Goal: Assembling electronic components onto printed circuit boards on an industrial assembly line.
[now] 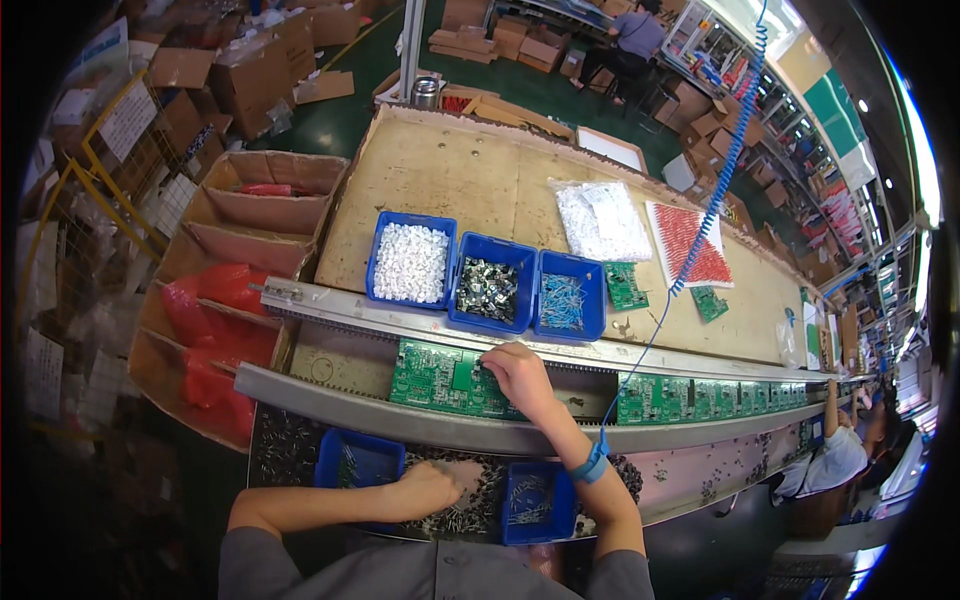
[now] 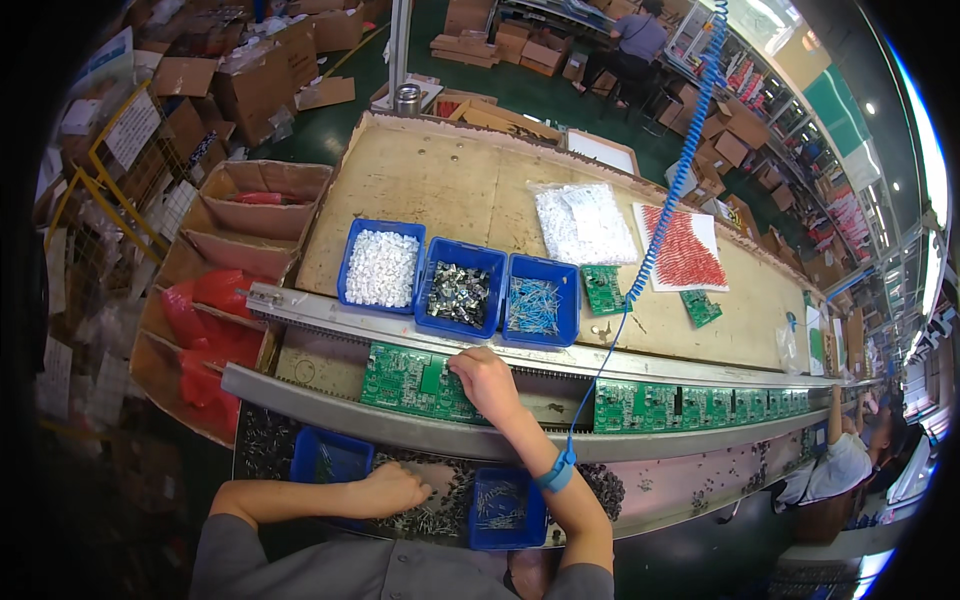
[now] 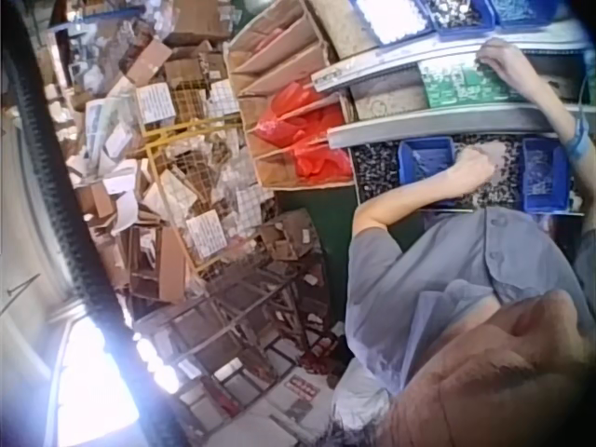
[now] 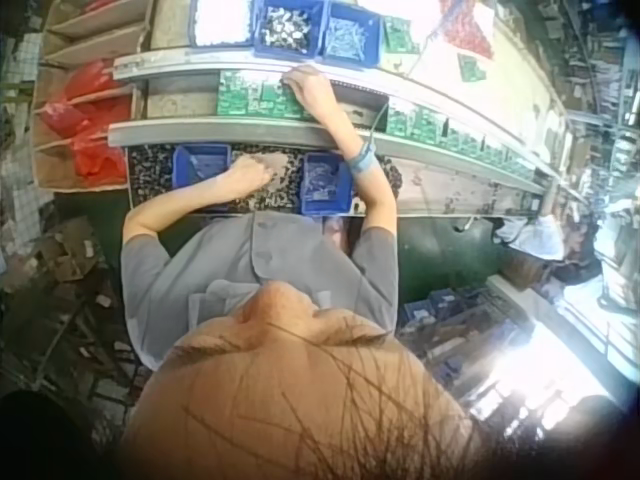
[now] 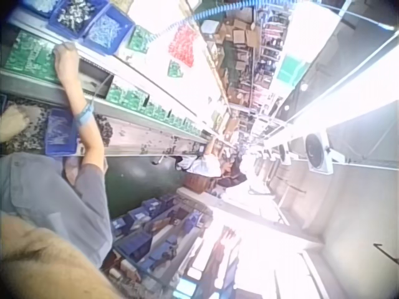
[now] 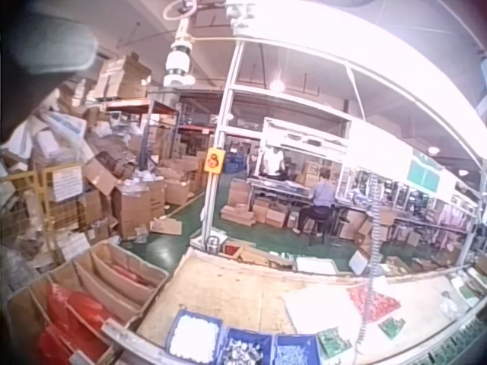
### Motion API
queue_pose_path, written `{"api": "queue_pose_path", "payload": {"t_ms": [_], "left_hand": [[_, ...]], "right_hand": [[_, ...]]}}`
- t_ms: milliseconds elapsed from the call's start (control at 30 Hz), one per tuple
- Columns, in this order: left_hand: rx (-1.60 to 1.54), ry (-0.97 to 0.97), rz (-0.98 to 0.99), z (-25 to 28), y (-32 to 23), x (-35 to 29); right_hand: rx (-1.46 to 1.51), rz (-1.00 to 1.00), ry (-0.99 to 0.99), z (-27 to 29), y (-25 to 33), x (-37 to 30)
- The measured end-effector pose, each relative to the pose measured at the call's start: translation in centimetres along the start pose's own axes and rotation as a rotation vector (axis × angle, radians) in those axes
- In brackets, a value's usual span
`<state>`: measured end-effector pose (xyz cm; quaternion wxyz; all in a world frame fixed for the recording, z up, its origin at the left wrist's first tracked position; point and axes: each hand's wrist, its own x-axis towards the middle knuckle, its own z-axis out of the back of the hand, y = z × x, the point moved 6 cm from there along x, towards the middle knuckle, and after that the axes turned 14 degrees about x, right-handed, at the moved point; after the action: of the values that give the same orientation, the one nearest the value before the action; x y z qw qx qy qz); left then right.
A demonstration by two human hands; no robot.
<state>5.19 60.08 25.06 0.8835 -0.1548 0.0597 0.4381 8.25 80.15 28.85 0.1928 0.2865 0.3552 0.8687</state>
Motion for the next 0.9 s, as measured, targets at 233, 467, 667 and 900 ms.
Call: {"api": "queue_pose_path", "payload": {"t_ms": [233,467,667,900], "left_hand": [[0.042,-0.245,-0.021,0.3,-0.3,0.0],[0.001,-0.178,0.009,1.7,-0.3,-0.1],[-0.008,-0.229,-0.002,2.5,-0.1,-0.4],[-0.128,-0.065,0.021,1.9,0.2,-0.6]], "right_hand": [[-0.014,-0.003,0.013,-0.1,0.2,0.0],[-0.002,0.001,0.003,0.0,0.3,0.0],[0.004,0.008,-0.004,0.0,0.3,-0.1],[-0.047,0.035,0.014,-0.2,0.3,-0.4]]}}
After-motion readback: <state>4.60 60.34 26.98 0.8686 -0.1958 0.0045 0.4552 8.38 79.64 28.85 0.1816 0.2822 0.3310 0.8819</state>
